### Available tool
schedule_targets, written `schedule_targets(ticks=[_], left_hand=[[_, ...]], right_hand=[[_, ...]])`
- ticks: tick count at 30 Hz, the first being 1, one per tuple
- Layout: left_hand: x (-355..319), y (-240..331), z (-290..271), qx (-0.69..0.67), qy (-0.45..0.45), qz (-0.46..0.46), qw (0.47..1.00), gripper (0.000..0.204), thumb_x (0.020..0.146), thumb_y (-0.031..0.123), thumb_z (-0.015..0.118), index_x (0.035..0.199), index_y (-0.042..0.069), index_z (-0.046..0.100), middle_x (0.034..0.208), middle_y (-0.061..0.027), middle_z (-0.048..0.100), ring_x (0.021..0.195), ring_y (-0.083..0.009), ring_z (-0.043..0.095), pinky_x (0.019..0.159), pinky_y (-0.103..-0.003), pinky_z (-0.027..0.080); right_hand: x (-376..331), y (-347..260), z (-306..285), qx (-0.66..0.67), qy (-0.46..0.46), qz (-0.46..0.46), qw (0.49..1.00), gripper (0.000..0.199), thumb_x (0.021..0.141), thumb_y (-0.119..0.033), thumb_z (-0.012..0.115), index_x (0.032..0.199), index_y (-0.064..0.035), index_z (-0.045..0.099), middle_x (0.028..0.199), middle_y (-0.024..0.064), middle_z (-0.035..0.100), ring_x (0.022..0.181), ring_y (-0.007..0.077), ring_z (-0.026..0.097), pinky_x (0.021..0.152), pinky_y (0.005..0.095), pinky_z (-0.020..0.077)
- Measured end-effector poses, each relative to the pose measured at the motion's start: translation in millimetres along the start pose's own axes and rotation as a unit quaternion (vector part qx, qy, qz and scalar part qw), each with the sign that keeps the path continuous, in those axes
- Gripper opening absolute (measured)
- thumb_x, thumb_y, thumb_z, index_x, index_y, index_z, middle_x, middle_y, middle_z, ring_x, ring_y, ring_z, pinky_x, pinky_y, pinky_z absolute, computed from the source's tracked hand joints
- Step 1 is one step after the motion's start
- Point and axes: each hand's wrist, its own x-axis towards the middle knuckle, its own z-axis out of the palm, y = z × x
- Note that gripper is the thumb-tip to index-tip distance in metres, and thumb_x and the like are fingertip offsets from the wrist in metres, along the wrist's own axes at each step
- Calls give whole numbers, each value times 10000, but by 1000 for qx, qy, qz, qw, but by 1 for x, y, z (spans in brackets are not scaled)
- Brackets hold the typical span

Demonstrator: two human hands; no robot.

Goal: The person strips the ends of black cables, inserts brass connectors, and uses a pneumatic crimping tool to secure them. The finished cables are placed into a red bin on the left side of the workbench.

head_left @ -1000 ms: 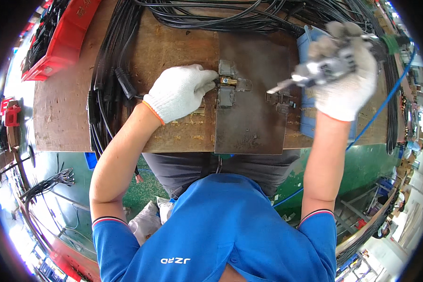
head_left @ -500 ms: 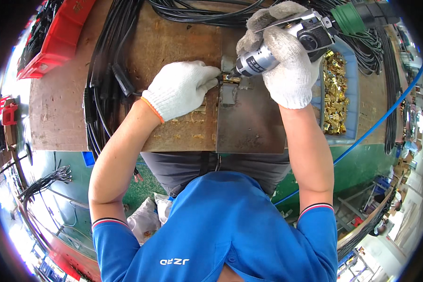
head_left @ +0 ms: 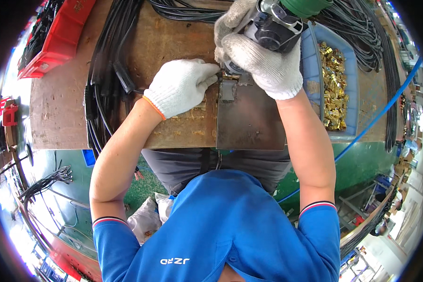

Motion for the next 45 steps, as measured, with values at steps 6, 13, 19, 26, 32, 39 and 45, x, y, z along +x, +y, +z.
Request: schedule_targets(ticks=[6,13,19,26,32,39,45], left_hand=[[-3,1,-1,19,-14,-10,1000,241,976,195,658,1166,102,772,950,-187,745,900,-430,718,798,-513,576],[-3,-6,7,14,13,16,1000,255,979,210,661,1179,101,775,969,-187,751,916,-429,719,814,-514,577],[0,2,1,4,-11,-21,1000,279,988,219,672,1208,80,775,1060,-213,757,994,-423,724,871,-485,586],[-1,7,-8,-14,-14,-23,1000,296,997,222,673,1224,55,766,1095,-244,753,1021,-432,724,882,-476,586],[-9,46,-45,-130,-27,-58,990,307,964,170,697,1222,12,752,1052,-269,737,918,-424,744,793,-409,587],[-8,55,-47,-78,-10,-57,995,261,950,197,714,1133,23,780,956,-242,738,885,-416,750,764,-415,588],[-6,64,-53,-54,-4,-61,997,244,942,236,738,1080,44,797,932,-210,756,856,-385,759,746,-410,595]], right_hand=[[-7,-1,-2,-17,7,62,998,192,964,-131,581,1099,0,623,1006,118,668,949,236,662,882,381,550],[-8,-1,19,-215,62,-9,975,140,921,-38,621,1058,-16,637,989,104,673,942,217,668,873,373,553],[3,-6,16,-187,74,-80,976,240,860,127,703,1044,-23,670,983,105,723,892,226,728,763,372,611],[-30,-146,-16,-143,22,-98,985,229,943,-99,725,1155,-26,676,1062,169,713,900,262,714,769,432,595],[-84,-218,-74,-369,423,6,827,181,936,-201,810,1006,-72,705,784,47,706,556,146,633,524,300,531],[-126,-209,-167,-631,434,74,639,389,915,-316,846,1160,-41,721,890,45,728,732,135,663,656,315,522],[-112,-199,-123,-898,335,66,276,585,871,-537,821,1242,-90,759,1264,204,726,1122,441,702,978,499,547]])
